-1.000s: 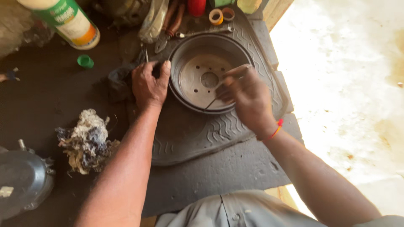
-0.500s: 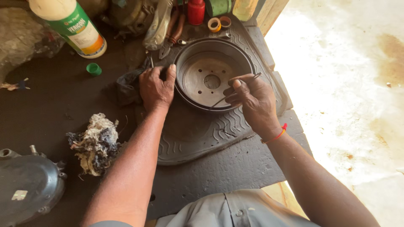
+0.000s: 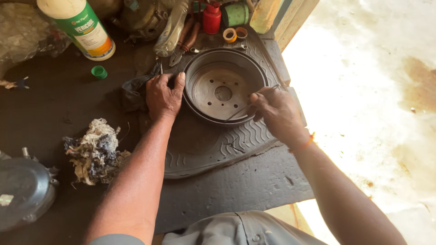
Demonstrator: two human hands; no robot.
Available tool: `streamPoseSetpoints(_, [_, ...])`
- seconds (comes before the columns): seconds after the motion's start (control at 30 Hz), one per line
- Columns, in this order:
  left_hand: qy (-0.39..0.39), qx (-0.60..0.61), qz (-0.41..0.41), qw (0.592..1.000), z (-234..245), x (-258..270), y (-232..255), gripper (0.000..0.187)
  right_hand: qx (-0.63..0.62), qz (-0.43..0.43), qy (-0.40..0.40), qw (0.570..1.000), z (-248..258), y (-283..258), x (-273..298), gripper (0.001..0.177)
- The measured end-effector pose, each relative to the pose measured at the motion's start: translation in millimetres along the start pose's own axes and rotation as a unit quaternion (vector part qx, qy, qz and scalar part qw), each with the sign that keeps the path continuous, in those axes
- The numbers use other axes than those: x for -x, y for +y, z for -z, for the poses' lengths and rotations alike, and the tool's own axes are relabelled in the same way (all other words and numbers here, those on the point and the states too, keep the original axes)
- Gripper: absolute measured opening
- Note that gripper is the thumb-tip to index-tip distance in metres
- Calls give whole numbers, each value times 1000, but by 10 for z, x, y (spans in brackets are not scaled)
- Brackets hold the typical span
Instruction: The person cleans the interior of a brake drum using a cloth and a thin metal tool to remove debris from the inner rim.
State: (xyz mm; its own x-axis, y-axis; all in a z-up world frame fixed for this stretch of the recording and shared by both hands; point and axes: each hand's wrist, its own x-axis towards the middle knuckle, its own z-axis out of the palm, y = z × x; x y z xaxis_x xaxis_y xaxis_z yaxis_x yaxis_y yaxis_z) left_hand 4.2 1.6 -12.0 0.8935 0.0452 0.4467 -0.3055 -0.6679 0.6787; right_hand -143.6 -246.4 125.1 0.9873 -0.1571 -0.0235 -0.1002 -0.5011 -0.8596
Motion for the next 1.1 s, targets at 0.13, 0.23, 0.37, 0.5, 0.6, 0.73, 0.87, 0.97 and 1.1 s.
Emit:
streamPoseSetpoints(0.13, [2,-15,-1,1000,-22,-19,-13,55,27,43,3,999,-231,-54,-43,30])
streamPoseSetpoints(0.23, [2,-14,6,1000,-33,-16,-27,54,95,109,-16,989,-70,-46,-76,30])
streamPoseSetpoints(0.37, [6,-17,-4,1000,-52,-25,-75,50,-55,46,-28,997,-131,60,-125,25])
streamPoseSetpoints(0.5, [-71,49,-1,996,8,-98,-68,46,42,98,-26,994,-163,78,-173,26])
streamPoseSetpoints(0.6, [-45,-58,-113,991,80,-216,9,40,-16,117,-57,991,-132,119,-187,26])
streamPoseSetpoints(0.73, [-91,-43,62,993,55,-186,289,37,-81,102,-108,986,-72,163,-197,24])
streamPoseSetpoints(0.87, [-64,93,173,978,-26,-41,479,37,8,140,-105,985,-10,94,-220,24])
streamPoseSetpoints(0.97, [-14,120,138,983,-64,22,480,41,-18,110,-145,983,-20,-11,-287,29])
streamPoseSetpoints(1.1, [-37,57,202,977,-29,185,469,43,45,72,-195,977,43,-108,-375,32])
